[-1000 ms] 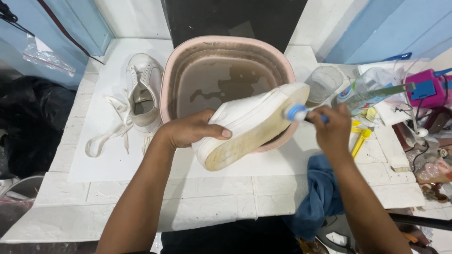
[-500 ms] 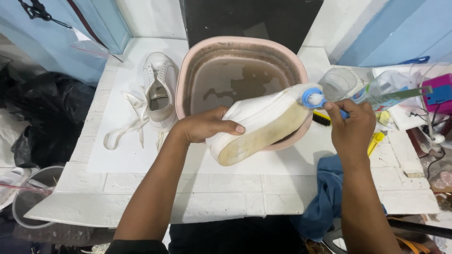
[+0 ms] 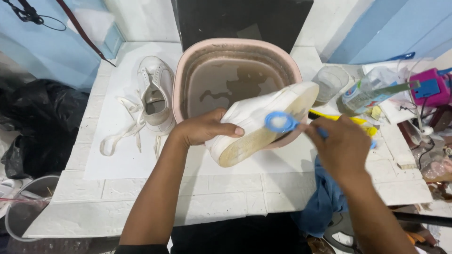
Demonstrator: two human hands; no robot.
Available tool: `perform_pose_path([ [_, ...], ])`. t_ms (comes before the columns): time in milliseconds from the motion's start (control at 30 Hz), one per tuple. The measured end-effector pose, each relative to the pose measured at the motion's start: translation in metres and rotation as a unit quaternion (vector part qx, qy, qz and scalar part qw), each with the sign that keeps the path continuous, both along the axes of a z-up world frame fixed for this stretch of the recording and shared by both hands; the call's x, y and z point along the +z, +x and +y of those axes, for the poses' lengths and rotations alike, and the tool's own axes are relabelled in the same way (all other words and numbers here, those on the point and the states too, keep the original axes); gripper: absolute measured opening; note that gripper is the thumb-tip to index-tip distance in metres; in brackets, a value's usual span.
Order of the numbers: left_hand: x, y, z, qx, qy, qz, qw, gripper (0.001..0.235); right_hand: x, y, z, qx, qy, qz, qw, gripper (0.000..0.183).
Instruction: The person scrubs the sole and upper of a white sneaker using a blue brush and a cleaning solution. They repeatedly dip the brush into a pink basin of soapy water to clean the shoe thoroughly.
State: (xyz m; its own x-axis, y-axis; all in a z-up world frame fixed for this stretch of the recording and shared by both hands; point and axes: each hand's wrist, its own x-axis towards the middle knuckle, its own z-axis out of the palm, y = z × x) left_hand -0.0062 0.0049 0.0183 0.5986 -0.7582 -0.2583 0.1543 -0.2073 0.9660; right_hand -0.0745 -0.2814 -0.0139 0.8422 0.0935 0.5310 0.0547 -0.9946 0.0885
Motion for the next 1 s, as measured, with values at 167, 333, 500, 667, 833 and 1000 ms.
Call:
perform_pose_path([
  [167,0.004,-0.002,-0.002,0.022,0.028,0.018,0.999,0.058,0.031,0.005,-0.011,-0.040,-0.018,-0.025,0.999,0.034],
  [333,0.001,-0.001,-0.002,0.012,0.016,0.009,1.000,0.057,0.059,0.004,-0.005,0.052,-0.112,-0.007,0.992,0.051],
  [500,-0.003,0.001,-0.001,0.017,0.014,0.020,1.000,0.056,0.078,-0.014,0.027,0.027,-0.198,0.045,0.979,0.066],
  [667,0.000,-0.001,-0.002,0.012,0.010,0.017,1.000,0.059,0.091,0.009,-0.003,-0.093,-0.321,0.098,0.937,0.069],
  [833,-0.003,0.001,-0.002,0.011,0.008,0.017,1.000,0.058,0.076,-0.006,0.022,0.010,-0.203,0.104,0.974,0.062],
  [1000,0.001,0.001,-0.002,0.018,0.021,0.021,0.999,0.061,0.092,0.012,0.000,-0.202,-0.275,0.162,0.926,0.068],
])
